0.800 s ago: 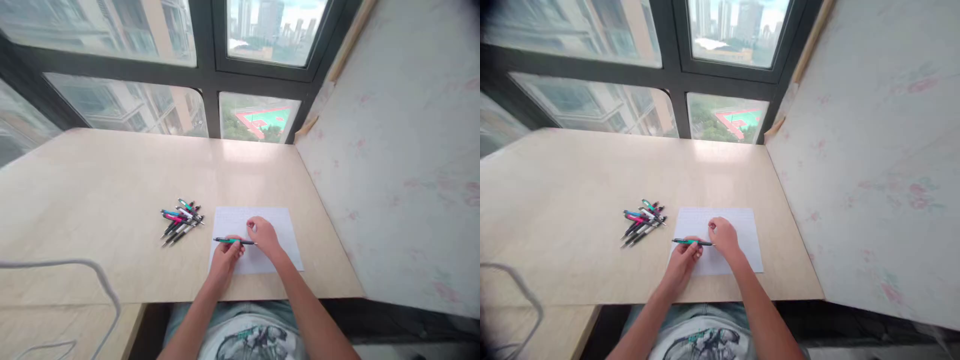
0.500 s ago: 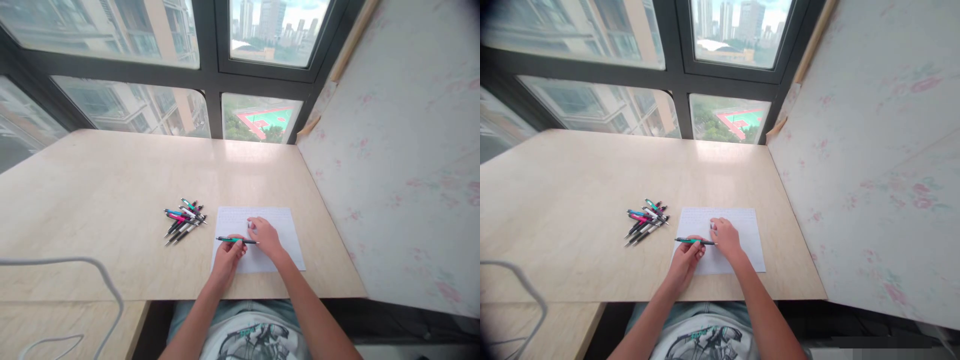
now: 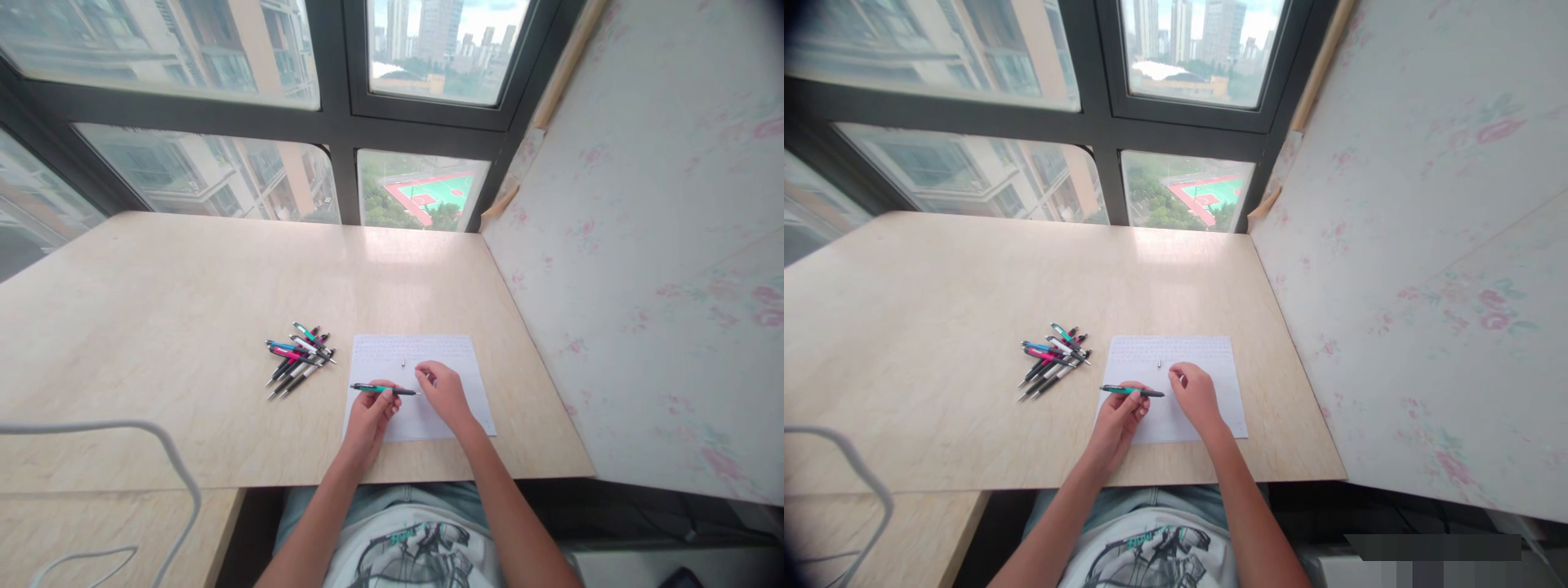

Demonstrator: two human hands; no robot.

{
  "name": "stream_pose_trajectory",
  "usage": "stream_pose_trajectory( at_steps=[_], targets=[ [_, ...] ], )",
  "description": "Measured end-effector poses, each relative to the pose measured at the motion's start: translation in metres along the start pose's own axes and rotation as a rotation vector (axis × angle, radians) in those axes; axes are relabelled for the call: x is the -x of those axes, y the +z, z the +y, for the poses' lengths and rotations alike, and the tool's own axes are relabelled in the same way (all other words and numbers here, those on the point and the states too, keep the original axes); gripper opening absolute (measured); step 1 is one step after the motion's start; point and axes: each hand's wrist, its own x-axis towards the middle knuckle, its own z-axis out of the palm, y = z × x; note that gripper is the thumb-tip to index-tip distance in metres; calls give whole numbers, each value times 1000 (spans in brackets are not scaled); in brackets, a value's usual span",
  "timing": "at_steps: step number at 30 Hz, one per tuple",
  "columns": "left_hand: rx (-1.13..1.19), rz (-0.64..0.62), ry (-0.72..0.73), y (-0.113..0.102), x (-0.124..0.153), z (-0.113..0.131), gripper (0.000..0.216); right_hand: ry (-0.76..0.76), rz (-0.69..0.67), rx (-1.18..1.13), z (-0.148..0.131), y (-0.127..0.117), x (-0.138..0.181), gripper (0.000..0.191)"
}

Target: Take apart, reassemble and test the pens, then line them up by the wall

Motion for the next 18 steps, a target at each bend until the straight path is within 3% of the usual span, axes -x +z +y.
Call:
stream_pose_trajectory(
  at_steps=[7, 18],
  targets=[
    [18, 9, 9, -1, 1, -1, 19, -85, -123, 325, -11, 17, -37, 24],
    [11, -20, 5, -6, -2, -5, 19, -97, -136, 312, -4, 27, -31, 13]
  ],
)
